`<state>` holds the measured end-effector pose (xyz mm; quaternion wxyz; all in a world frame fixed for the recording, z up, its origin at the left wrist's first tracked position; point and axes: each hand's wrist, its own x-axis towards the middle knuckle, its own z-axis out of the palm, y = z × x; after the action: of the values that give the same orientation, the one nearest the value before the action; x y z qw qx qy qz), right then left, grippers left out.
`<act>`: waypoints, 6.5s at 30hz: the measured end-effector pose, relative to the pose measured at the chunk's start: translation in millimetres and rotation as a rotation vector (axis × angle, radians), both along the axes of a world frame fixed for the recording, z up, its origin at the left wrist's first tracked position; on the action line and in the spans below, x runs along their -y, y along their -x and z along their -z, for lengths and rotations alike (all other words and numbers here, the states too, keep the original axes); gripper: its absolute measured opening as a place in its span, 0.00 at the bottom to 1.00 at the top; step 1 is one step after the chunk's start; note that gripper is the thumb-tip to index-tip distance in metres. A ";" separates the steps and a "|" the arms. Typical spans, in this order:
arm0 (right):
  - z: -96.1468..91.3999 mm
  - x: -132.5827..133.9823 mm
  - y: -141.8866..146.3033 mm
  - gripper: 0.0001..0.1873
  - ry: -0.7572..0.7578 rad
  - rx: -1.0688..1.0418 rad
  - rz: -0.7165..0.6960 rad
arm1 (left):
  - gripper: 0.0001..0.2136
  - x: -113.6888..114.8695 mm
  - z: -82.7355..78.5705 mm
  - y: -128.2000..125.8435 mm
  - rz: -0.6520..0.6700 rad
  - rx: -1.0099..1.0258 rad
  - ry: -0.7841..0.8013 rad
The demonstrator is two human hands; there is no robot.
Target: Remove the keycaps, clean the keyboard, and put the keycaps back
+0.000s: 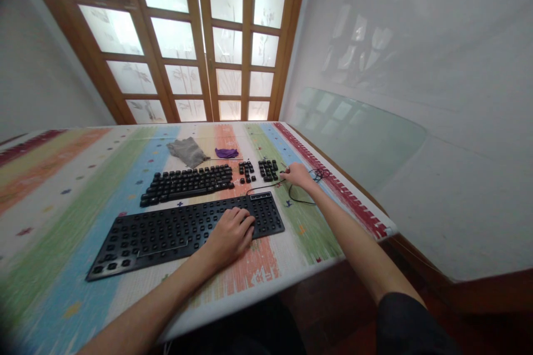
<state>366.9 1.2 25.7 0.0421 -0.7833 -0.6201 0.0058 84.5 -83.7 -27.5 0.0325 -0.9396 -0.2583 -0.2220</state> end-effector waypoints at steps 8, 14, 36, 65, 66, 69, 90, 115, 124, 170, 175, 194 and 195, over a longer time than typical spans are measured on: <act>11.3 -20.4 -4.8 0.16 0.015 0.009 0.051 | 0.04 1.3 -3.4 0.5 -0.006 -0.007 -0.003; 15.8 -22.4 -4.7 0.19 0.034 0.020 0.067 | 0.04 0.9 -1.6 0.4 -0.004 -0.017 -0.012; 15.5 -25.1 4.0 0.18 0.051 0.007 0.087 | 0.05 0.8 -1.7 0.7 -0.002 -0.038 -0.002; -9.6 26.7 24.4 0.18 -0.065 -0.199 -0.187 | 0.08 1.4 -3.9 1.4 -0.005 -0.024 -0.006; -8.9 30.0 28.5 0.17 -0.067 -0.239 -0.239 | 0.08 2.3 -4.9 1.2 -0.010 -0.038 -0.018; -5.1 39.4 44.5 0.14 -0.093 -0.315 -0.384 | 0.07 7.5 -10.5 1.2 -0.015 -0.096 -0.061; 4.0 66.5 197.3 0.19 -0.315 -0.955 -0.908 | 0.19 12.7 -28.7 51.9 -0.486 1.080 0.450; -3.7 38.7 263.3 0.22 -0.310 -1.451 -0.779 | 0.14 -48.0 -85.0 70.0 -0.621 1.515 0.165; -4.3 54.4 247.5 0.17 -0.299 -1.197 -0.977 | 0.11 13.6 -77.0 65.3 -0.688 1.530 -0.008; -18.7 95.7 192.3 0.06 -0.114 -0.612 -1.137 | 0.13 -64.7 -64.5 188.4 -0.403 0.366 -0.201; -24.1 93.3 186.8 0.06 -0.153 -0.671 -1.098 | 0.17 -122.1 -66.5 216.4 -0.694 0.095 -0.147; -25.7 -37.3 184.7 0.10 -0.243 -0.095 -0.674 | 0.22 -184.1 -12.2 254.2 -1.038 -0.001 0.109; -26.7 -53.3 185.7 0.12 -0.197 -0.011 -0.618 | 0.22 -183.8 -12.2 253.8 -1.044 0.007 0.106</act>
<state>181.2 54.4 52.5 0.1173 -0.5500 -0.8260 -0.0374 -169.2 100.1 -15.3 0.0903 -0.6852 -0.7034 -0.1662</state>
